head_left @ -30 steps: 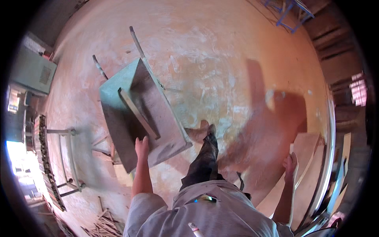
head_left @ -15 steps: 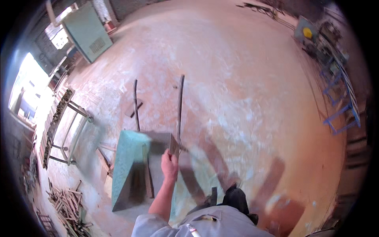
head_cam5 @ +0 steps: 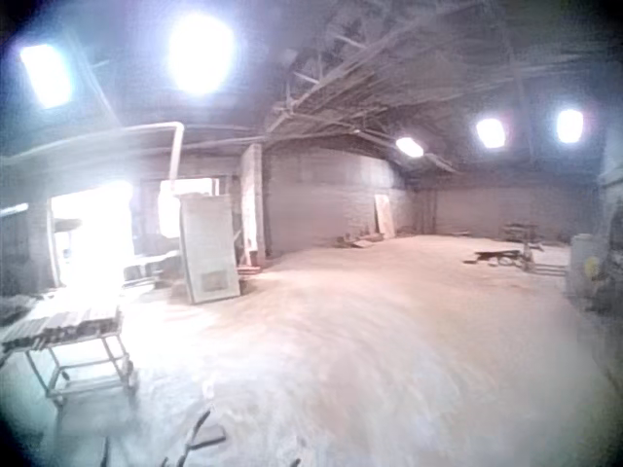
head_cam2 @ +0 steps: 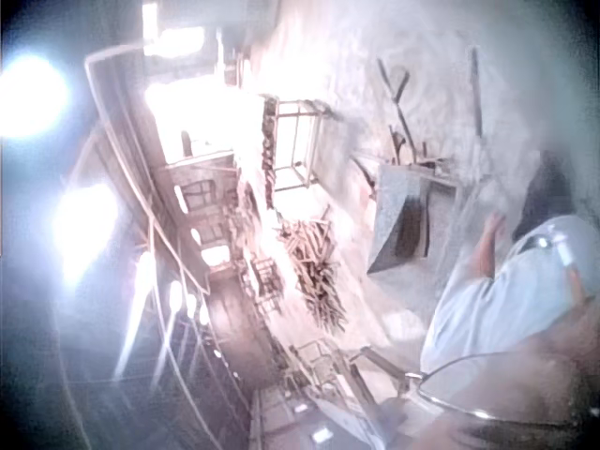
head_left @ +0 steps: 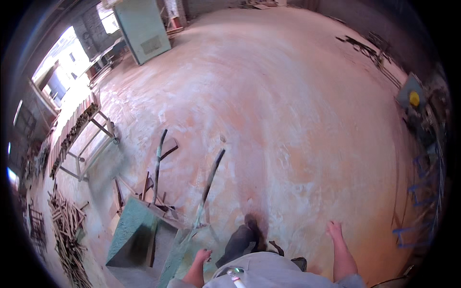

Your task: The person uses a table saw to cut long wooden planks into smaller pieces, guiding the wood through the blade with a push stick. They then walk to a pile of scrap wood on the floor, pick up a piece, and measure it with a tape measure before returning to the saw.

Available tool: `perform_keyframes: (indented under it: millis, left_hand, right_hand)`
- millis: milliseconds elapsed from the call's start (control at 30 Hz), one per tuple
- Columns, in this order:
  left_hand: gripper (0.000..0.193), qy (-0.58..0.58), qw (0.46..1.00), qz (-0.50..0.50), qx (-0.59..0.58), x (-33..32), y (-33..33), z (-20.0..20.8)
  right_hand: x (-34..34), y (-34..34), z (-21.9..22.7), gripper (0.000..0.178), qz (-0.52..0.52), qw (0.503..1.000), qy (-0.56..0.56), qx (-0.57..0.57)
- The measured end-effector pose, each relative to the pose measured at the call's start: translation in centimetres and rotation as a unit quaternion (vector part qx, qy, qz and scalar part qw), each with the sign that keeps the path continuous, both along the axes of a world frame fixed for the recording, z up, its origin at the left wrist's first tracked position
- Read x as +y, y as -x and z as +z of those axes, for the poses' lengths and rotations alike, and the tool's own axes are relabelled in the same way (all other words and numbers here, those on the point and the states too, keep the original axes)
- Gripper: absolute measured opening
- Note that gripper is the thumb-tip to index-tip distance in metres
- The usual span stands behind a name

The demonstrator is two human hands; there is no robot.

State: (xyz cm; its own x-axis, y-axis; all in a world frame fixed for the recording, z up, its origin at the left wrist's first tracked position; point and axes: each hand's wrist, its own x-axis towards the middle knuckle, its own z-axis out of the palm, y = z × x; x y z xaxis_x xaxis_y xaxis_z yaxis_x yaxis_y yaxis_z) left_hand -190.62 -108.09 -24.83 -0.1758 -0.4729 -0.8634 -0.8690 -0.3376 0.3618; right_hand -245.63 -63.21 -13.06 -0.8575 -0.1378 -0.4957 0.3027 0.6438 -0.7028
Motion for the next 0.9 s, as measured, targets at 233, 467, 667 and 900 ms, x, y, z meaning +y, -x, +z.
perform_keyframes:
  millis: [233, 467, 667, 900]
  left_hand:
    - [0.039, -0.044, 0.947, 0.316, 0.045, -6.5, 15.9, -3.2]
    - [0.044, -0.094, 0.870, 0.473, 0.098, -18.4, 31.9, 5.4]
    - [0.052, -0.118, 0.689, 0.698, 0.156, -19.7, 40.3, -1.8]
    - [0.083, -0.084, 0.535, 0.811, 0.224, -25.5, 51.3, 3.7]
  right_hand:
    - [-27.9, 20.9, 4.6, 0.013, 0.227, 0.973, 0.036, -0.033]
    - [-41.2, 34.9, -0.7, 0.015, 0.231, 0.943, -0.056, -0.232]
    - [-63.8, 48.5, 1.0, 0.016, 0.375, 0.880, -0.154, -0.248]
    - [-105.7, 42.0, 3.0, 0.036, 0.730, 0.666, -0.154, 0.006]
